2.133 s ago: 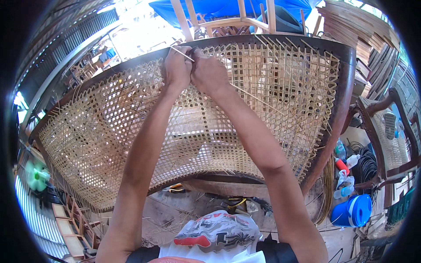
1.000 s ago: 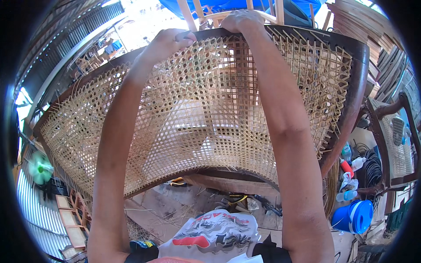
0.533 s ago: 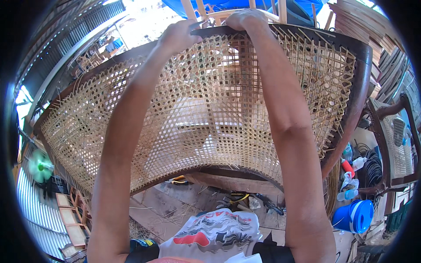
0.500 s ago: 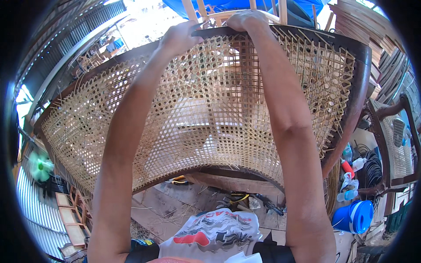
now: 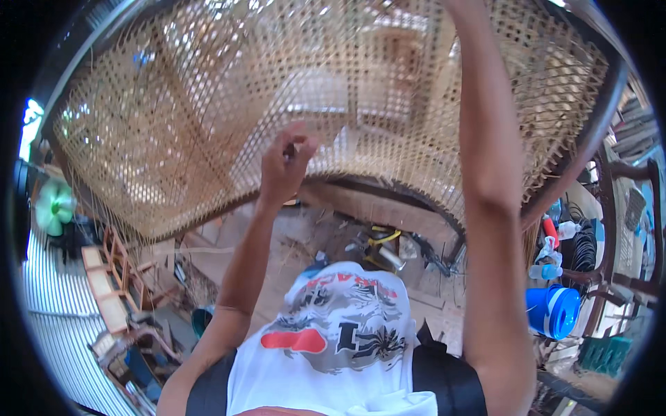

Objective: The person weaves cane strips into a chair back mesh, trims excess strips along the frame using pliers, and selects and scrapes new cane strips with a knife.

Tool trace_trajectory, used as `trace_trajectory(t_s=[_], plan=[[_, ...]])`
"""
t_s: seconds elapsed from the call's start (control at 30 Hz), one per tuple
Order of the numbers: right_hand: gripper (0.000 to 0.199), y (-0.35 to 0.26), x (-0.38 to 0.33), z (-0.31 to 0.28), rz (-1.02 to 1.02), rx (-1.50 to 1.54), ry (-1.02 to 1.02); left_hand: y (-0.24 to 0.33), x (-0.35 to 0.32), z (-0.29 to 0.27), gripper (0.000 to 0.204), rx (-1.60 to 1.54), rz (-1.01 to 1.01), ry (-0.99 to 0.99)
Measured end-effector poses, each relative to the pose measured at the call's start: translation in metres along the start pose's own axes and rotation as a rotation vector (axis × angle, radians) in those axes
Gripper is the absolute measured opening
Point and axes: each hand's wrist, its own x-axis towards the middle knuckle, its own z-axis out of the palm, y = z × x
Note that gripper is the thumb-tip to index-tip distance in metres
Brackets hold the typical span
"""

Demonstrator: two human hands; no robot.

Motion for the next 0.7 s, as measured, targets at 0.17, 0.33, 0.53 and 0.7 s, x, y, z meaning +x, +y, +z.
trace_trajectory(t_s=[0.17,0.33,0.53,0.7], plan=[[0.026,-0.111,-0.392,0.147,0.486,0.711,-0.976,-0.085,-0.164,-0.029,0.051,-0.524,-0.411,0.016],[0.029,-0.204,-0.626,0.200,0.781,0.917,-1.313,-0.152,-0.296,-0.057,0.022,-0.577,-0.624,0.060],[0.036,-0.248,-0.685,0.198,0.978,0.862,-1.217,-0.199,-0.328,-0.181,0.012,-0.870,-1.050,0.351],[0.031,-0.292,-0.710,0.193,1.270,0.813,-1.098,-0.263,-0.356,-0.298,0.015,-1.016,-0.941,0.386]])
